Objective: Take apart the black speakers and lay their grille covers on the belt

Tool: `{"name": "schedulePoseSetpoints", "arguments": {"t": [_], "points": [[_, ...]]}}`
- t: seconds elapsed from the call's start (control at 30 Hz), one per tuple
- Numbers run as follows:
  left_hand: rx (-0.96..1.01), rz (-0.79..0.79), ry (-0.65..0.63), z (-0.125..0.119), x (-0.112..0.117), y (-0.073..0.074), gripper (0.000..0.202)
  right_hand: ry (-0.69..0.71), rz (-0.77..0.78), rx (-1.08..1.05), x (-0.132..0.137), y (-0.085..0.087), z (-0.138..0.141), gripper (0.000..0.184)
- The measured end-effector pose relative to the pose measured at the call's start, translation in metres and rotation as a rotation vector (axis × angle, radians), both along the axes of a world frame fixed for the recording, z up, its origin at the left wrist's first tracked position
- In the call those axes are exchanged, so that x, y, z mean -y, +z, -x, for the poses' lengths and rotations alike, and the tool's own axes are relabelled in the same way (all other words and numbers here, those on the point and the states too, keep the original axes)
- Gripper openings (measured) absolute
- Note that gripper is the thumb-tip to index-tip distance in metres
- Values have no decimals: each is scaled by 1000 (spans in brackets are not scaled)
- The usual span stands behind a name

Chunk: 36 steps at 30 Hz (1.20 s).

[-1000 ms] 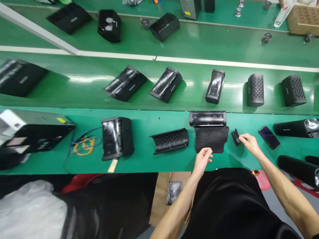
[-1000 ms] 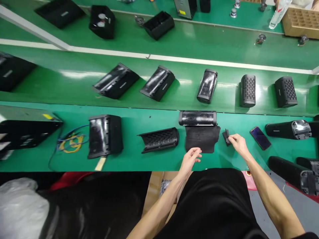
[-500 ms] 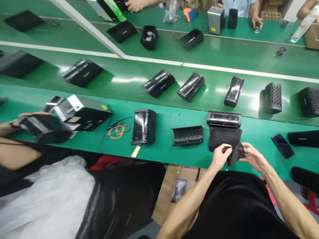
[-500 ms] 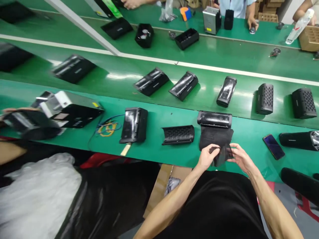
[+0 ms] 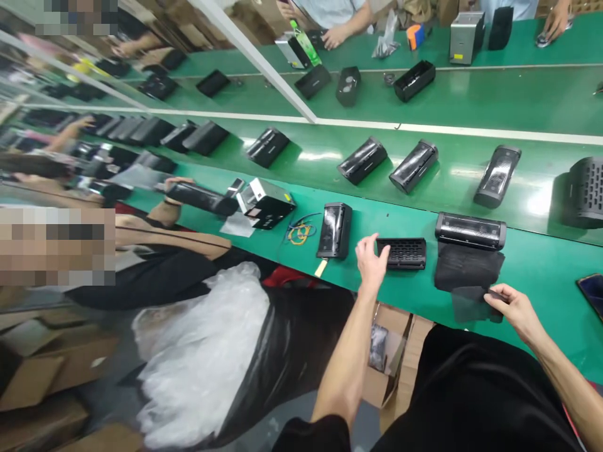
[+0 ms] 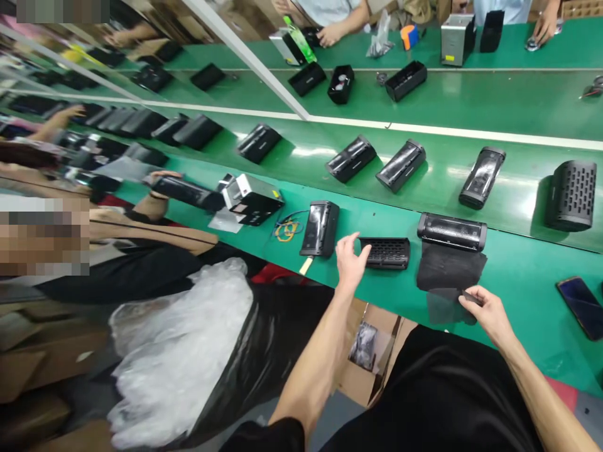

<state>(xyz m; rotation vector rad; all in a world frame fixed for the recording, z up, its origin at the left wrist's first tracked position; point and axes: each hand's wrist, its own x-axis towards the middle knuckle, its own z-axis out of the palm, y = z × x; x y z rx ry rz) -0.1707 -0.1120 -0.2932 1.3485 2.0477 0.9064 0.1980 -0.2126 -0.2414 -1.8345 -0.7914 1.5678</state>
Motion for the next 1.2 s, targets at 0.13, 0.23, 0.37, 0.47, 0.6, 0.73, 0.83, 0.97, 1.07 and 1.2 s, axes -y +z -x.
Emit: {"name": "schedulePoseSetpoints", "arguments": {"t": [0.13, 0.23, 0.37, 0.47, 0.6, 0.73, 0.83, 0.97, 1.07, 1.2], "points": [[52, 1, -147, 45, -37, -13, 23, 59, -43, 97, -8, 16, -2, 58], [130, -33, -187, 52, -43, -8, 21, 79, -81, 155, -11, 32, -3, 56], [289, -46, -210, 37, -27, 12, 35, 170, -130, 150, -13, 60, 3, 49], [609, 17, -155, 0, -3, 20, 42, 260, -184, 61, -19, 84, 24, 40], [987, 224, -59, -74, 39, 19, 52, 307, -270, -50, -35, 96, 55, 33], [1149, 345, -16, -130, 69, 24, 48, 238, -380, 231, -47, 75, 53, 27], [1199, 307, 37, -150, 74, 33, 40, 230, -374, 446, -45, 58, 35, 27], [1259, 281, 10, -164, 72, 41, 37, 228, -318, 587, -37, 47, 20, 27], [1257, 269, -58, -170, 74, 40, 45, 207, -301, 614, -34, 43, 18, 27], [1082, 291, -111, -171, 76, 34, 48, 192, -277, 630, -30, 36, 9, 31]]}}
